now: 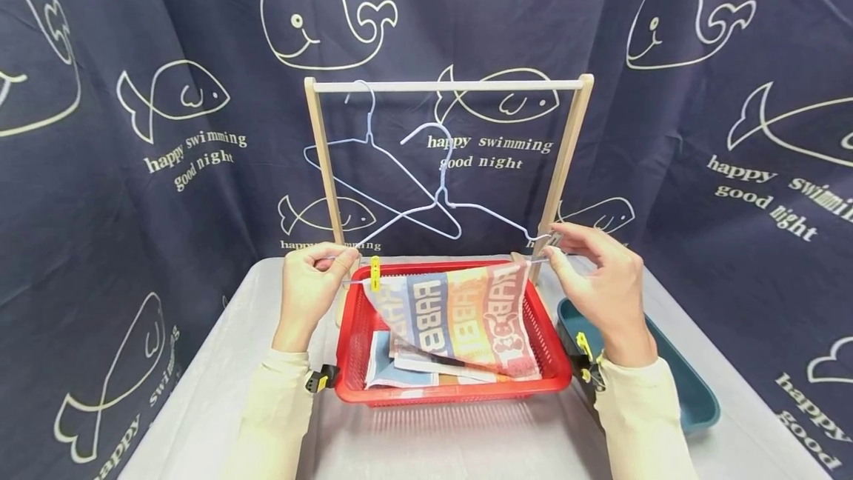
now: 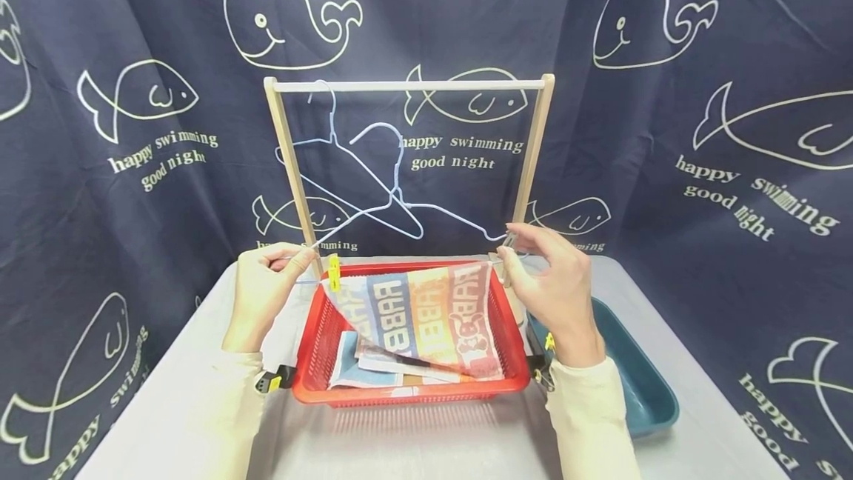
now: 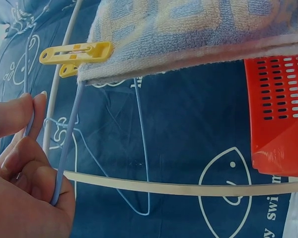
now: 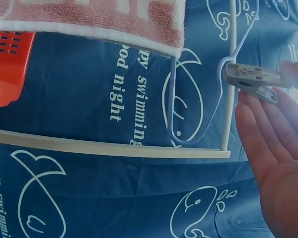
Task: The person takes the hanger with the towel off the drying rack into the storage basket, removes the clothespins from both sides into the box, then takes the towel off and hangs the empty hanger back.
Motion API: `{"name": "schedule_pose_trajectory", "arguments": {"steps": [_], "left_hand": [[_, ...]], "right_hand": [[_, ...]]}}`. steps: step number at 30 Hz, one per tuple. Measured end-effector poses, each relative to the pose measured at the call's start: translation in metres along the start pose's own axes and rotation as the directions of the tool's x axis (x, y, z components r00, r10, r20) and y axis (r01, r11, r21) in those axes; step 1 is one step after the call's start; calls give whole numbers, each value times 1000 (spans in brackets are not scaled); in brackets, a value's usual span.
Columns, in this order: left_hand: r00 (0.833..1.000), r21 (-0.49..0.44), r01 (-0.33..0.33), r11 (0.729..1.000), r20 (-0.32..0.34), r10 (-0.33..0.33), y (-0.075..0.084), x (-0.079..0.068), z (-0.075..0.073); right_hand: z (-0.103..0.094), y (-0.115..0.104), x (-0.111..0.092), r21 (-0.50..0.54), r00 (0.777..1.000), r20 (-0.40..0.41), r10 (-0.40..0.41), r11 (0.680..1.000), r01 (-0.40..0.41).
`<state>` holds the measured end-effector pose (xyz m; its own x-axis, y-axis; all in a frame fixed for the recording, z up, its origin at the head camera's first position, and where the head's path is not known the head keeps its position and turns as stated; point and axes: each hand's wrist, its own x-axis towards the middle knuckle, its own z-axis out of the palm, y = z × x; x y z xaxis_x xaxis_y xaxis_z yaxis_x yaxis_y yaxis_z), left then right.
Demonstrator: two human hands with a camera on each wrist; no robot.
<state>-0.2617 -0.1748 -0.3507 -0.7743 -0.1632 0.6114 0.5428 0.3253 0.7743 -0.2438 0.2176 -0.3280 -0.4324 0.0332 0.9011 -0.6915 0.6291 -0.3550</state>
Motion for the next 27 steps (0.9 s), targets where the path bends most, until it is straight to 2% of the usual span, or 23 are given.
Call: {"name": "schedule_pose_trajectory", "arguments": {"steps": [7, 13, 19, 27], "left_hand": [[1000, 12, 5, 1000, -7, -5, -1, -2, -2], [1000, 5, -3, 1000, -10, 3, -1, -1, 0], [1000, 7, -7, 1000, -2, 7, -2, -1, -1], [1000, 5, -19, 1000, -7, 19, 1, 1, -3]], "right_hand": [[-2, -2, -5, -13, 998, 20, 59, 998, -59], [-11, 1, -5, -74, 996, 33, 82, 994, -79], [-27, 5, -2, -117, 996, -10, 85, 989, -86], [-53, 13, 0, -179, 996, 18, 85, 981, -80]]}}
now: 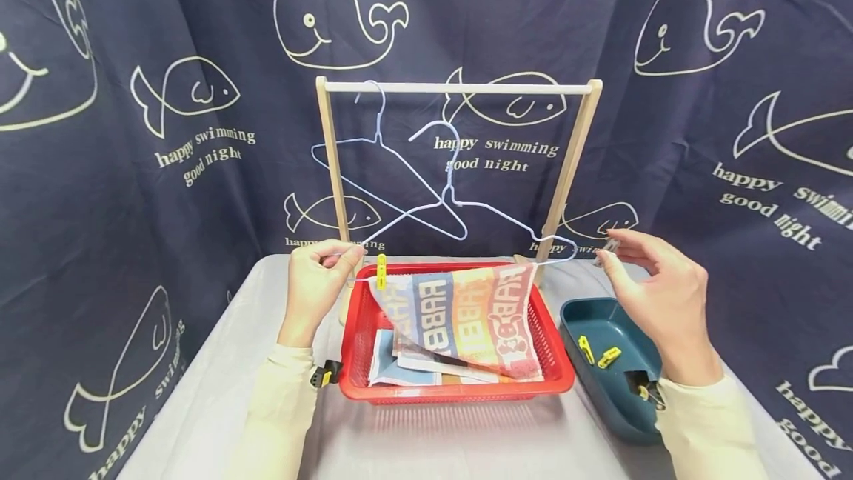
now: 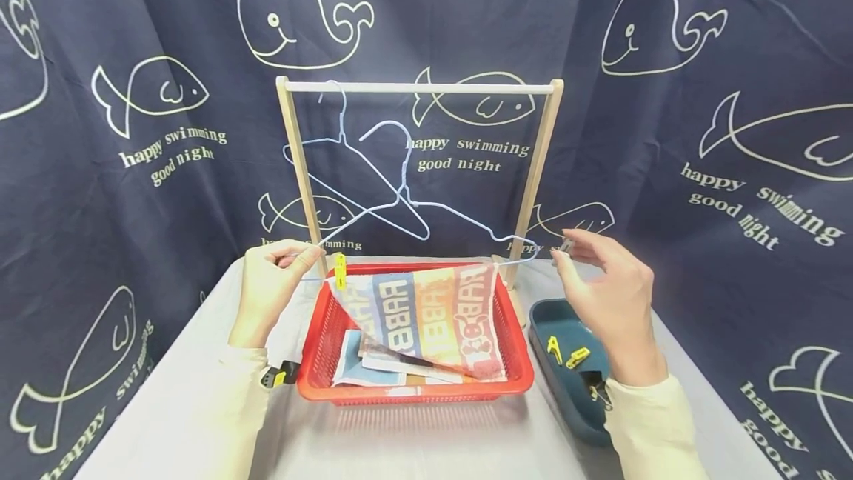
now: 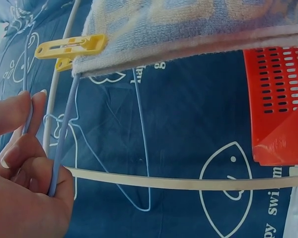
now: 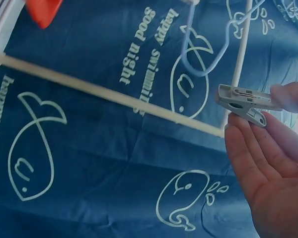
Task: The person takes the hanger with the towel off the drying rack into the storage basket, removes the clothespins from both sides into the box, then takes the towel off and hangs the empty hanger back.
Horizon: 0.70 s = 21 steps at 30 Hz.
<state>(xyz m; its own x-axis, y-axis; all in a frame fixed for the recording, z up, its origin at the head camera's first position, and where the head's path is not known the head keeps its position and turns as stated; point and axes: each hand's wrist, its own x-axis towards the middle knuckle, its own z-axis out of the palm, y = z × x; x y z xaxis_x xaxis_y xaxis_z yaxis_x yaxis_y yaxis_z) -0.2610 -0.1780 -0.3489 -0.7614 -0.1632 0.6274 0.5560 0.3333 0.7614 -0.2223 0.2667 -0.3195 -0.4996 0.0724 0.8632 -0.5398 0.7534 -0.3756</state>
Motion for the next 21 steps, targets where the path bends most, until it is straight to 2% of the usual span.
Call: {"name": "schedule_pose_trajectory", "arguments": {"steps": [8, 14, 21], "left_hand": [[1000, 5, -15, 1000, -13, 15, 3, 0, -2], [1000, 32, -7, 999, -27, 8, -1, 1, 0], [999, 31, -14, 999, -39, 15, -3, 2, -1]], "right_hand": [[-9, 16, -6, -57, 997, 37, 69, 996, -67], [-12, 26, -14, -97, 989, 73, 131, 988, -124], [-15, 38, -21, -196, 965, 150, 217, 963, -186]]}}
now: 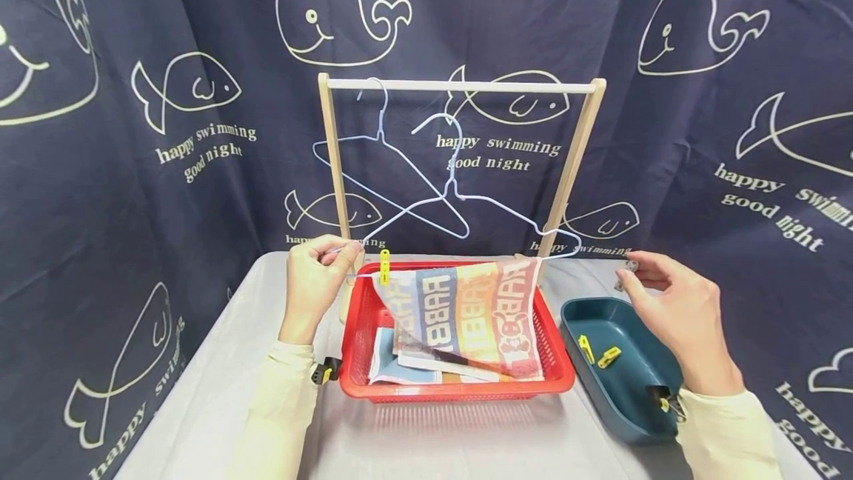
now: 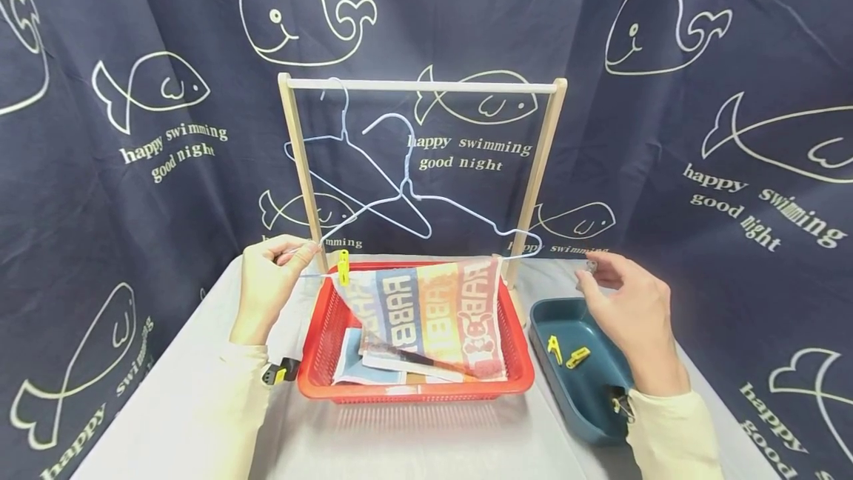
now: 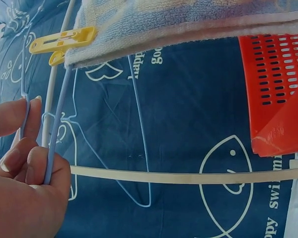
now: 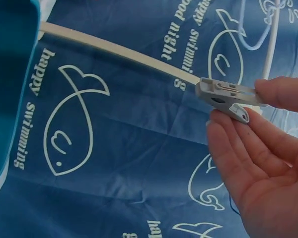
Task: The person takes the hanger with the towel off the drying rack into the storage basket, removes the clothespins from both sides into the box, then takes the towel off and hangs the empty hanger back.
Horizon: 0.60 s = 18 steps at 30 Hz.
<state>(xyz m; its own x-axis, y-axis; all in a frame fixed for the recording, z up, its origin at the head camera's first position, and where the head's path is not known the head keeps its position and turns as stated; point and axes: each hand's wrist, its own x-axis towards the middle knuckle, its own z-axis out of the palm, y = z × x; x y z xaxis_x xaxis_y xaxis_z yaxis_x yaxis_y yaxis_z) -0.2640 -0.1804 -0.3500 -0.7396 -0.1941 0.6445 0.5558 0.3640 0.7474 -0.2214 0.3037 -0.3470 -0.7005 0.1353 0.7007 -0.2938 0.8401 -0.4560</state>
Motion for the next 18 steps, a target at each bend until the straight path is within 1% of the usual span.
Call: {"name": "schedule_pose_trajectory", "arguments": {"steps": [5, 11, 13, 18], "left_hand": [[1000, -5, 8, 1000, -2, -8, 0, 0, 0], [999, -2, 35, 999, -23, -35, 3, -1, 2], [999, -2, 39, 999, -25, -39, 8, -1, 2], [999, -10, 32, 999, -15, -32, 32, -4, -1]], "right_hand": [[3, 13, -4, -71, 995, 76, 60, 996, -55], [5, 28, -9, -152, 981, 162, 111, 985, -86], [5, 32, -12, -183, 972, 189, 136, 978, -102], [9, 43, -20, -209, 954, 250, 164, 971, -112]]}}
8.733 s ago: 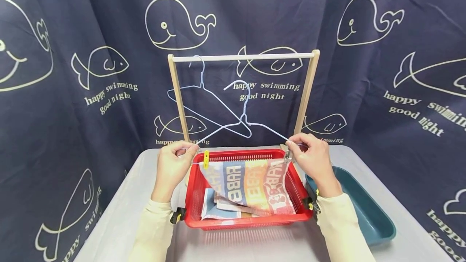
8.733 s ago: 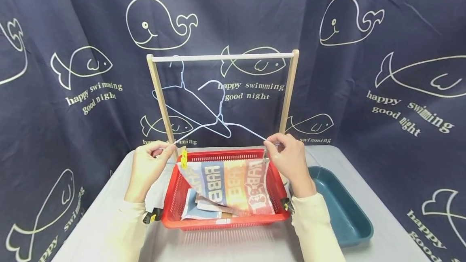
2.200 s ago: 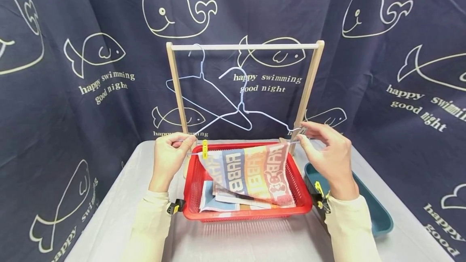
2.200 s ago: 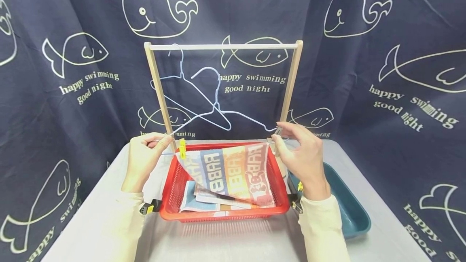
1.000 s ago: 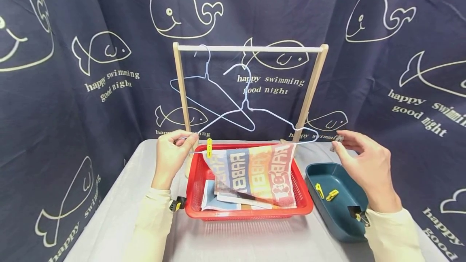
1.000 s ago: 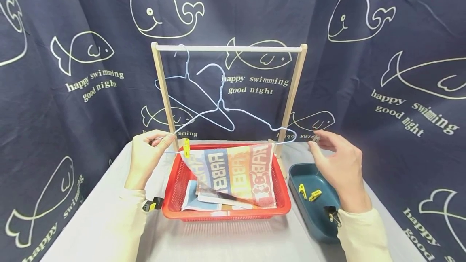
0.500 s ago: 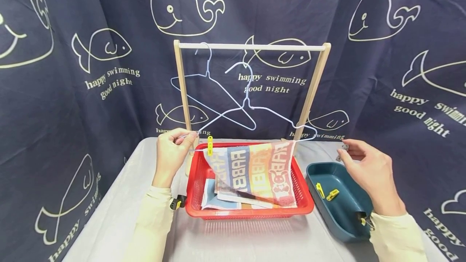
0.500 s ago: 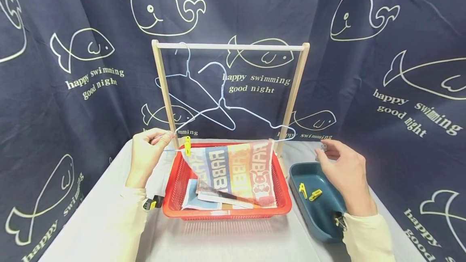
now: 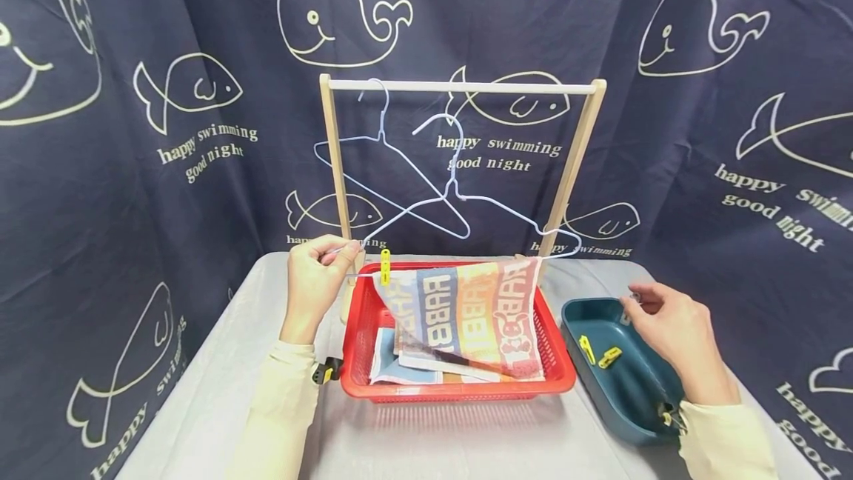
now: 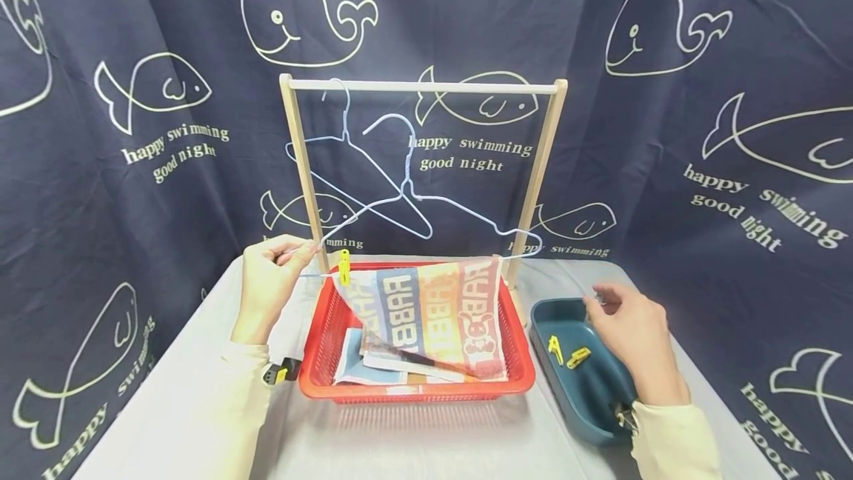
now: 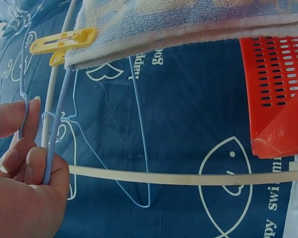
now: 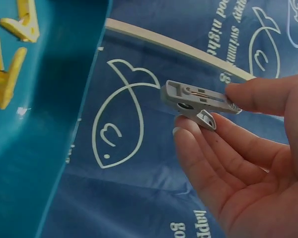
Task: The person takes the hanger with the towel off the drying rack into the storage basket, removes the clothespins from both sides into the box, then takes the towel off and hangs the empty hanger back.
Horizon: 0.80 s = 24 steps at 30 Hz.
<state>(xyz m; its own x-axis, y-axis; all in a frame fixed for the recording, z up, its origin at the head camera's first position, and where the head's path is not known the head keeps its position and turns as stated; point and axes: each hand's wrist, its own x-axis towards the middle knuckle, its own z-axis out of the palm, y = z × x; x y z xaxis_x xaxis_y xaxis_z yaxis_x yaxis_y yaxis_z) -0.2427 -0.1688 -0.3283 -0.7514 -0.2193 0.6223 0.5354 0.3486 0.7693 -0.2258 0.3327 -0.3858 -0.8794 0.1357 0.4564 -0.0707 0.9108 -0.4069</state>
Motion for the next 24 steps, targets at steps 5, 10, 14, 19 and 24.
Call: {"name": "schedule_pose_trajectory", "arguments": {"steps": [5, 10, 14, 19, 24], "left_hand": [[1000, 13, -13, 1000, -9, 13, -8, 1, 0], [1000, -1, -16, 1000, -10, 16, 1, 0, -1], [1000, -7, -20, 1000, -16, 20, 7, -1, -2], [999, -14, -27, 1000, -18, 27, 8, -1, -3], [1000, -18, -24, 1000, -13, 24, 9, 0, -3]], "right_hand": [[9, 13, -2, -12, 1000, 10, -19, 1000, 19], [15, 20, -2, -31, 997, 73, -24, 999, 26], [14, 21, 0, -56, 987, 162, 3, 998, 6], [13, 21, 2, -71, 970, 239, 35, 997, -19], [12, 20, 2, -69, 964, 264, 41, 997, -23]]}}
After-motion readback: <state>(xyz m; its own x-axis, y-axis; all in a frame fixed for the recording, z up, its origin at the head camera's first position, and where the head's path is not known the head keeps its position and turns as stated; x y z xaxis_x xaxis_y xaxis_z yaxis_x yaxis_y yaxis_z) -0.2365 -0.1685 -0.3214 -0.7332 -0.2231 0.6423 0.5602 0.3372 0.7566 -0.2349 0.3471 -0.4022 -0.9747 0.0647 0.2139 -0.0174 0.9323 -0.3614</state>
